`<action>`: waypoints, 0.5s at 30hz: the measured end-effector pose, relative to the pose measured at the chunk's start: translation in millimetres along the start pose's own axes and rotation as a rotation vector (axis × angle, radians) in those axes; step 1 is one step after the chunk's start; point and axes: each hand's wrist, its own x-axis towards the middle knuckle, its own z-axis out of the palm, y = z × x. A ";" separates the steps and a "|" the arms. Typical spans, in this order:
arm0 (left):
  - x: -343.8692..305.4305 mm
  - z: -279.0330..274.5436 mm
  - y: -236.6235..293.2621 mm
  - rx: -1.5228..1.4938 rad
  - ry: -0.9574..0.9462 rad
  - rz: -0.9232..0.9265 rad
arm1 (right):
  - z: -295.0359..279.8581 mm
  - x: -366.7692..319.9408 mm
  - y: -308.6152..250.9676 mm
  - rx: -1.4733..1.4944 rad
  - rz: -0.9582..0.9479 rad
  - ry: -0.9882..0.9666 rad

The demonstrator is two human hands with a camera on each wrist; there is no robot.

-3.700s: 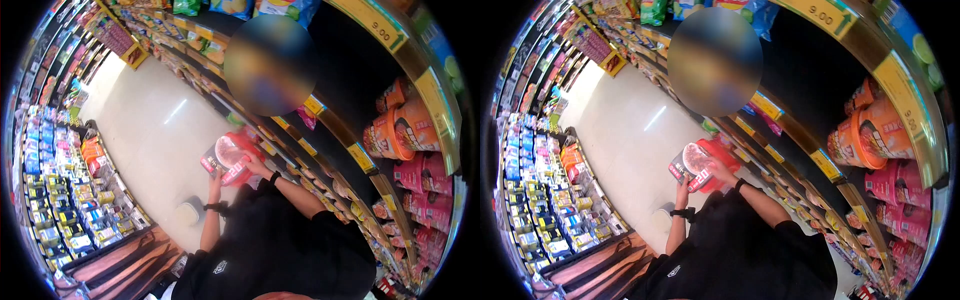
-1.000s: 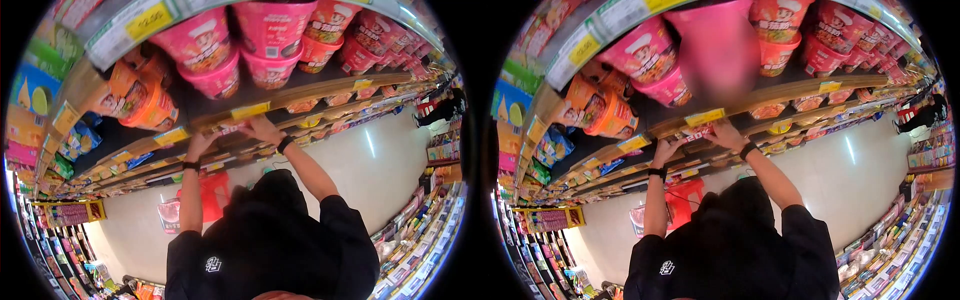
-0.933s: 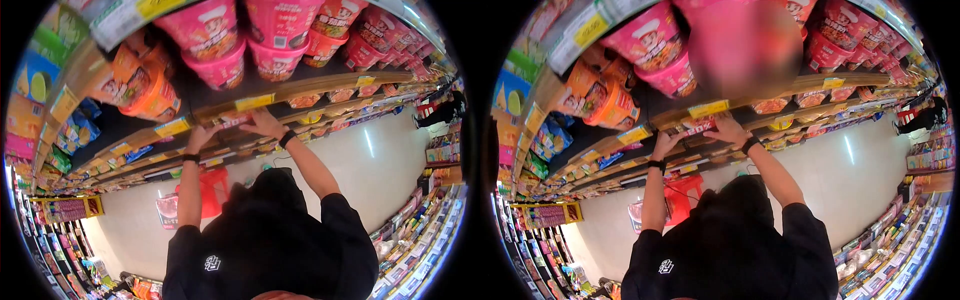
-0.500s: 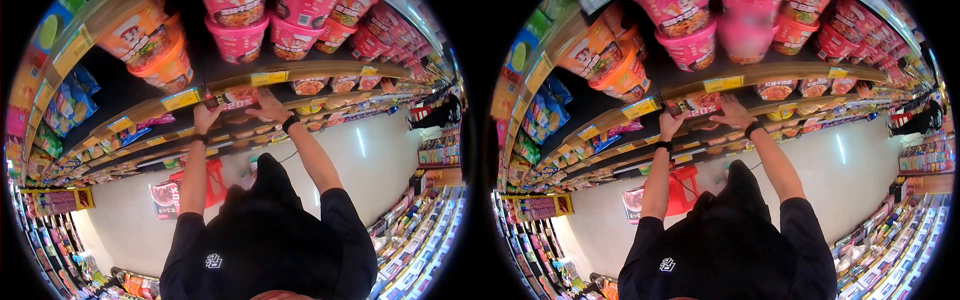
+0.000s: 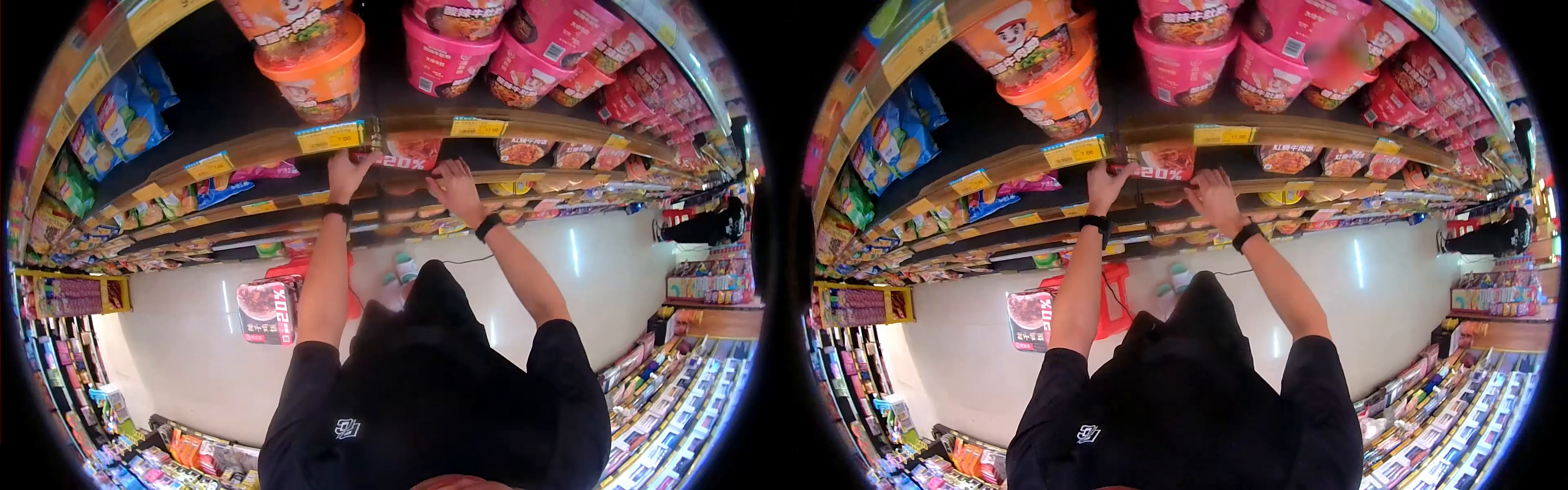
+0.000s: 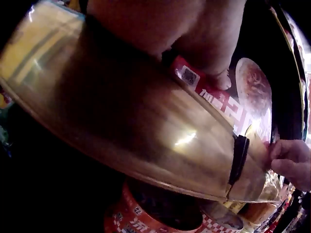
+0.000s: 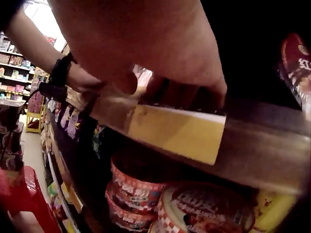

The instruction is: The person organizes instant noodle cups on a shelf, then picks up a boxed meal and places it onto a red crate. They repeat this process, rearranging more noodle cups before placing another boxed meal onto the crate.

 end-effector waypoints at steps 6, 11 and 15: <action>3.9 0.8 -7.4 0.023 -0.032 0.054 | 18.2 -9.9 -18.6 -0.073 -0.096 0.153; 3.4 -6.9 5.8 -0.019 -0.072 0.102 | 24.4 -12.4 -11.5 -0.091 -0.090 0.147; 6.5 2.4 -5.0 0.014 -0.072 0.122 | 26.3 -11.7 -8.3 -0.084 -0.092 0.152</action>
